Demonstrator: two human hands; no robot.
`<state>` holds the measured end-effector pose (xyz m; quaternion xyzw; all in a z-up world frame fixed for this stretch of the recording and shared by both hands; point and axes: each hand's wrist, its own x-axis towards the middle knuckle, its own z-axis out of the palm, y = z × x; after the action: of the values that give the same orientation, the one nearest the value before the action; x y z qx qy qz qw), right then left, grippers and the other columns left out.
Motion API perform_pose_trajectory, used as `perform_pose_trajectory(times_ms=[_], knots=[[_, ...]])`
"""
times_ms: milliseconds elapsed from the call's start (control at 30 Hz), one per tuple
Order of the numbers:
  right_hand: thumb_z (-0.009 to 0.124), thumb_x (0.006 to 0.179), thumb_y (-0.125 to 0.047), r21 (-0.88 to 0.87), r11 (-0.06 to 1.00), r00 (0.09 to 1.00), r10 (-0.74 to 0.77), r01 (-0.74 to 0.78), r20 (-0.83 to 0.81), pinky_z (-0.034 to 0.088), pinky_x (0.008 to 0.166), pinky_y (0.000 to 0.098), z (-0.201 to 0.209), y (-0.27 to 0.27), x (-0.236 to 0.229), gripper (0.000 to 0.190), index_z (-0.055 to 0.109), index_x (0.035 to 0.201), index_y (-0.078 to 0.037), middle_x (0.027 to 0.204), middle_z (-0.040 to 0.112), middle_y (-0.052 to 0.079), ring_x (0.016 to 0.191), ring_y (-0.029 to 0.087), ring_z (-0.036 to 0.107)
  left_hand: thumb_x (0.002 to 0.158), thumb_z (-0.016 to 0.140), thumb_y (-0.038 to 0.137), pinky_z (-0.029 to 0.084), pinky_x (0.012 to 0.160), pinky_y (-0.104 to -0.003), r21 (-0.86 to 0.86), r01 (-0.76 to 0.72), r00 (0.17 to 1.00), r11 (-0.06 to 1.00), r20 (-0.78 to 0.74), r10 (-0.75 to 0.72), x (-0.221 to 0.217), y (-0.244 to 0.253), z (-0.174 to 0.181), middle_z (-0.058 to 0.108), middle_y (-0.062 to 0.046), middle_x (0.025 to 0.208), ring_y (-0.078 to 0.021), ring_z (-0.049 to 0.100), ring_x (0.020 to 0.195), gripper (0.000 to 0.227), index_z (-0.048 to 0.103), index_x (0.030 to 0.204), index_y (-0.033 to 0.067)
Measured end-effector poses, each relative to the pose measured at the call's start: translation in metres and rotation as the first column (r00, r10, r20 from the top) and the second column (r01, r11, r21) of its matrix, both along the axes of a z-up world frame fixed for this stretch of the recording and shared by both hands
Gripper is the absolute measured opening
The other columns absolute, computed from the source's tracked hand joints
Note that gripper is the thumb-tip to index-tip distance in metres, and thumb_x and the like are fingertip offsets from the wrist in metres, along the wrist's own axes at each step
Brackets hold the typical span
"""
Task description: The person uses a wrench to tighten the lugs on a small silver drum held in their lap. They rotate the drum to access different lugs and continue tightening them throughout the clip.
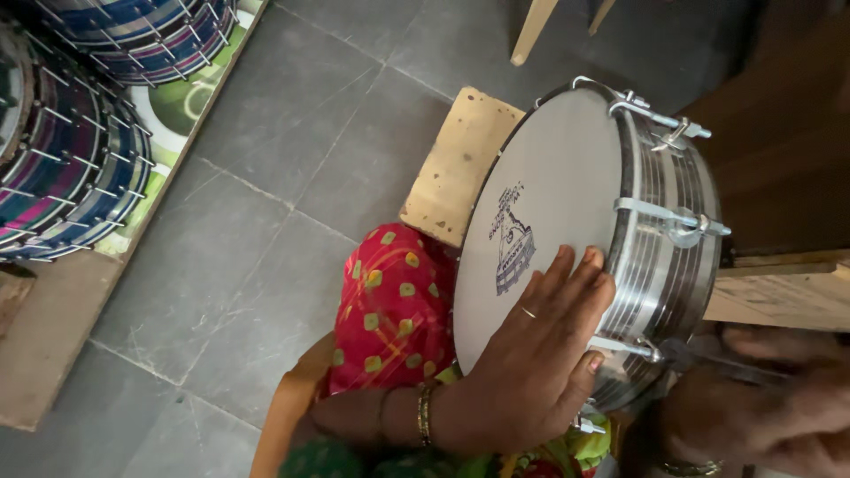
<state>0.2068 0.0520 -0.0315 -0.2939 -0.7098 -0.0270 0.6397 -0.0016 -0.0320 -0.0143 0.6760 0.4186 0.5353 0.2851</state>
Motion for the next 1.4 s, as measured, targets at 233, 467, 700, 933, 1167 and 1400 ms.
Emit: perform_pose_trajectory(times_ms=[233,467,700,933,1167,1400], knots=[[0.050,0.117,-0.026,0.042,0.999,0.999,-0.033,0.033,0.010,0.041,0.048,0.0226,-0.002,-0.012,-0.001,0.030,0.051,0.135,-0.002,0.079,0.055,0.004,0.051,0.009,0.049,0.114,0.048,0.011,0.026,0.131,-0.061,0.039,-0.020,1.000,0.999,0.020,0.019,0.002,-0.002,-0.004,0.024,-0.030,0.169,-0.0512,0.022,0.162,0.056,0.021,0.161,-0.0046],[0.048,0.118,-0.028,0.063,0.997,0.999,-0.048,0.047,0.010,0.040,0.047,0.0238,-0.004,-0.017,-0.002,0.032,0.050,0.135,-0.002,0.079,0.054,0.006,0.049,0.011,0.048,0.113,0.049,0.011,0.027,0.131,-0.061,0.043,-0.023,0.999,0.999,0.031,0.022,0.002,-0.003,-0.005,0.024,-0.030,0.170,-0.0511,0.023,0.162,0.057,0.022,0.162,-0.0040],[0.046,0.119,-0.031,0.053,0.998,0.999,-0.042,0.040,0.031,0.040,0.046,0.0250,-0.007,-0.016,-0.004,0.034,0.049,0.134,-0.001,0.080,0.054,0.008,0.048,0.012,0.047,0.112,0.050,0.012,0.028,0.128,-0.064,0.035,-0.008,0.999,0.999,0.033,0.007,0.002,0.000,-0.006,0.025,-0.030,0.169,-0.0533,0.022,0.161,0.057,0.024,0.160,-0.0043],[0.044,0.120,-0.033,0.012,0.999,0.998,-0.052,0.051,0.036,0.040,0.045,0.0262,0.005,-0.011,-0.003,0.036,0.048,0.133,0.000,0.080,0.053,0.010,0.046,0.013,0.047,0.114,0.049,0.010,0.027,0.134,-0.059,0.062,-0.002,1.000,0.998,0.018,0.001,0.001,0.005,-0.004,0.024,-0.030,0.169,-0.0534,0.020,0.162,0.054,0.025,0.159,-0.0066],[0.042,0.120,-0.035,-0.105,0.993,0.999,-0.046,0.048,0.012,0.039,0.043,0.0274,0.027,-0.007,-0.012,0.038,0.047,0.133,0.000,0.081,0.053,0.011,0.045,0.014,0.046,0.112,0.048,0.010,0.024,0.135,-0.053,0.045,-0.002,1.000,0.999,-0.008,0.003,0.000,0.012,-0.004,0.021,-0.031,0.170,-0.0502,0.018,0.162,0.059,0.020,0.162,-0.0057],[0.040,0.121,-0.038,-0.104,0.993,0.991,-0.071,0.059,-0.111,0.039,0.042,0.0285,0.026,-0.002,-0.023,0.040,0.046,0.132,0.001,0.082,0.052,0.013,0.043,0.016,0.046,0.111,0.042,0.012,0.025,0.135,-0.051,0.066,-0.020,0.999,0.998,-0.027,0.022,-0.001,0.010,-0.006,0.022,-0.030,0.169,-0.0480,0.020,0.162,0.060,0.022,0.165,-0.0044]])
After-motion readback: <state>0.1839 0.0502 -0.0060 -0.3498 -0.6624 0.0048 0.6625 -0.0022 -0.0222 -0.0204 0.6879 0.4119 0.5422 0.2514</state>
